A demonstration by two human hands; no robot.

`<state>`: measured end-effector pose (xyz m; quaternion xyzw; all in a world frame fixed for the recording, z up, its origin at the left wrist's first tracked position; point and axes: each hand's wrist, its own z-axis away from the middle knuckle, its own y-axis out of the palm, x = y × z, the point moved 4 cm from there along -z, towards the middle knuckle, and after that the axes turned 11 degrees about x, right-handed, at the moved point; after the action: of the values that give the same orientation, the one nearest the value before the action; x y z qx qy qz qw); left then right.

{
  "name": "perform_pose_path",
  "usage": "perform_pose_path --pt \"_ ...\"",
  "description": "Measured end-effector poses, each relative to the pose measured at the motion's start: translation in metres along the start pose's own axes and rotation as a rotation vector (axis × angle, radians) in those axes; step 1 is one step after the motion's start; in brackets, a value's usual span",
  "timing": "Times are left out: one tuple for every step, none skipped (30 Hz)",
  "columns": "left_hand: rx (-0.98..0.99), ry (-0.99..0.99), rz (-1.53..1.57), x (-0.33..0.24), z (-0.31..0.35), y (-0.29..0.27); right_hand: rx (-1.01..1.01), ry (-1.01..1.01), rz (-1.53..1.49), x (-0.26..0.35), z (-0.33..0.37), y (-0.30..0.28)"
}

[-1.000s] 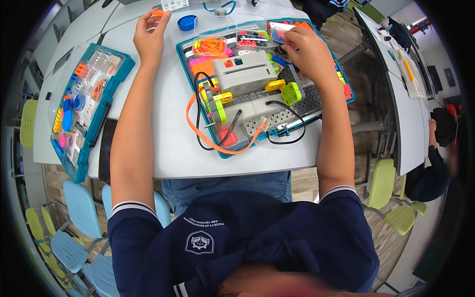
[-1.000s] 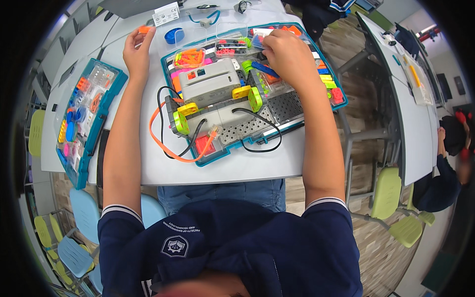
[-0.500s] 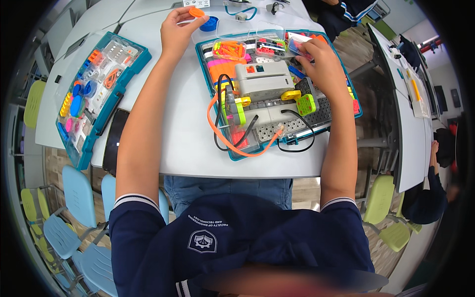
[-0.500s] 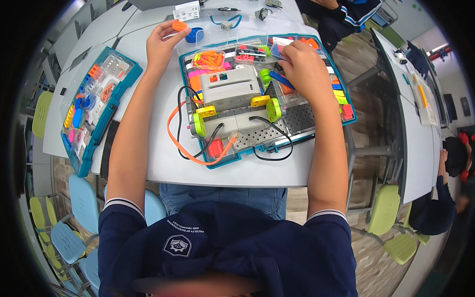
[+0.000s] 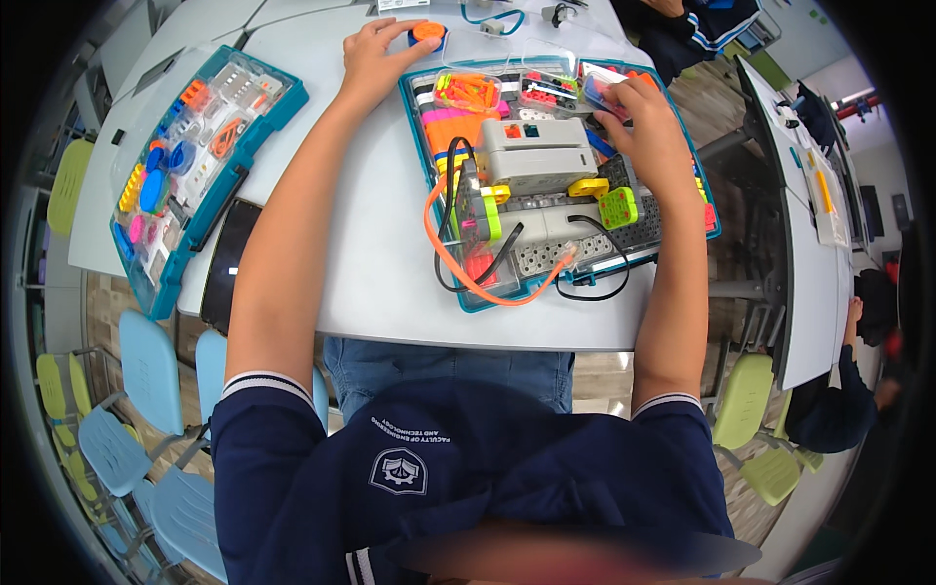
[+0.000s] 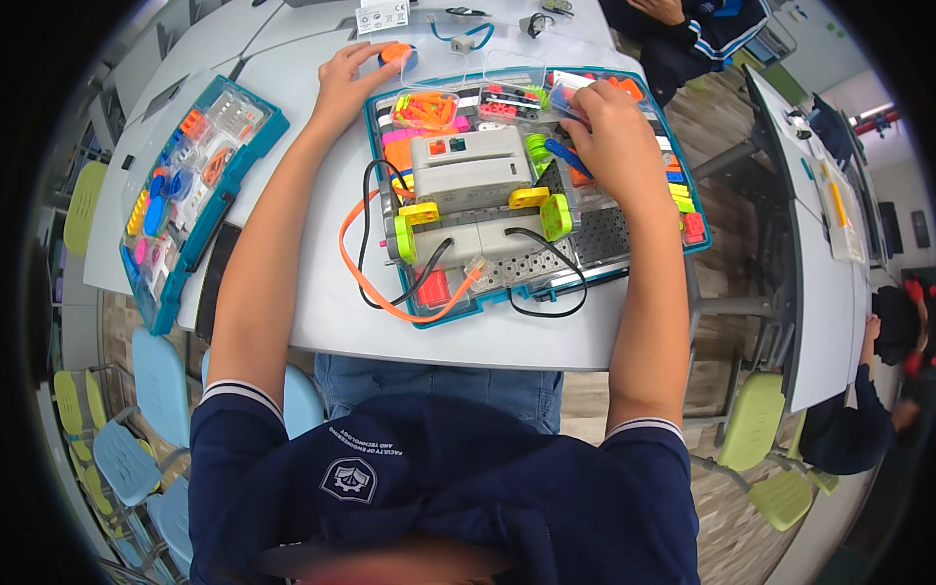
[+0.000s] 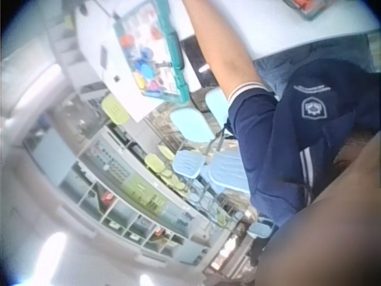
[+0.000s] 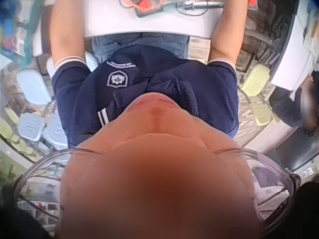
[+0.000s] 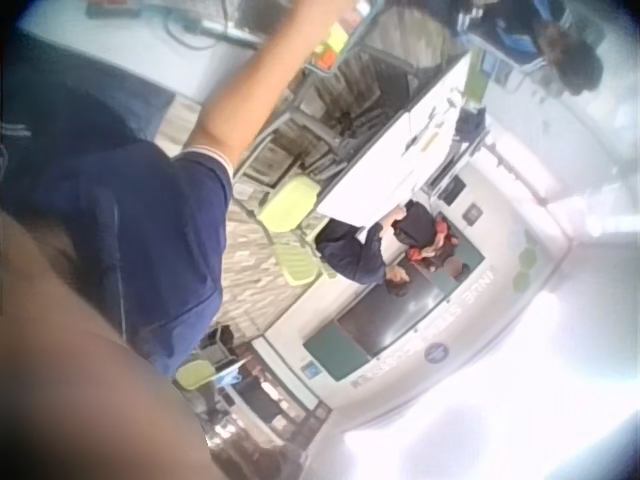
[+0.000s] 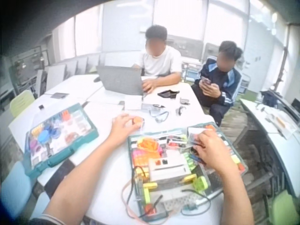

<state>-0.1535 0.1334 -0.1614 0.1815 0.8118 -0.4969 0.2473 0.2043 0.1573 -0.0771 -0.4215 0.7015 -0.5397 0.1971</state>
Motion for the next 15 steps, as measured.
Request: perform_pose_path --pt "0.026 -0.028 0.031 0.0017 0.0001 0.0019 -0.001 0.001 0.002 0.0000 0.0003 0.0001" --pt "0.014 -0.013 0.026 0.0012 0.0016 0.0024 -0.007 0.001 0.001 0.0002 0.0009 0.0000" --pt "-0.002 -0.016 0.016 0.0009 0.0017 0.0022 -0.011 -0.004 -0.007 0.0004 0.0011 -0.0001" --pt "-0.016 -0.018 0.007 0.0007 0.0023 0.0017 -0.007 0.000 0.009 0.0006 0.0013 0.0000" --pt "-0.015 -0.028 0.016 0.0006 0.0022 0.0020 -0.005 -0.002 0.021 0.0008 0.0013 -0.0001" --pt "-0.026 -0.017 0.018 -0.0003 0.0020 0.0014 -0.014 -0.016 0.031 0.0016 0.0012 -0.0007" --pt "-0.025 -0.013 0.023 -0.0010 0.0019 0.0016 -0.004 -0.003 0.036 0.0012 0.0008 -0.0005" --pt "-0.025 -0.010 0.028 -0.0015 0.0015 0.0015 -0.003 -0.003 0.035 0.0013 0.0003 -0.0007" --pt "-0.042 -0.005 0.055 -0.0019 0.0020 0.0011 0.008 -0.001 0.029 0.0014 -0.0001 -0.0006" --pt "-0.037 -0.007 0.051 -0.0019 0.0019 0.0009 0.008 0.002 0.027 0.0016 -0.0005 -0.0008" --pt "-0.031 -0.013 0.045 -0.0019 0.0022 0.0010 0.017 0.009 0.021 0.0016 -0.0005 -0.0010" --pt "-0.025 -0.020 0.038 -0.0010 0.0024 0.0005 0.026 0.015 0.013 0.0017 -0.0008 -0.0008" --pt "-0.052 -0.006 0.033 -0.0014 0.0024 0.0000 0.029 0.021 -0.002 0.0015 -0.0004 -0.0012" --pt "-0.088 -0.002 0.039 0.0002 0.0024 -0.0027 0.040 0.029 -0.004 0.0013 -0.0005 -0.0007" --pt "-0.112 0.014 0.041 0.0011 0.0014 -0.0041 0.039 0.036 -0.003 0.0009 -0.0001 -0.0009"
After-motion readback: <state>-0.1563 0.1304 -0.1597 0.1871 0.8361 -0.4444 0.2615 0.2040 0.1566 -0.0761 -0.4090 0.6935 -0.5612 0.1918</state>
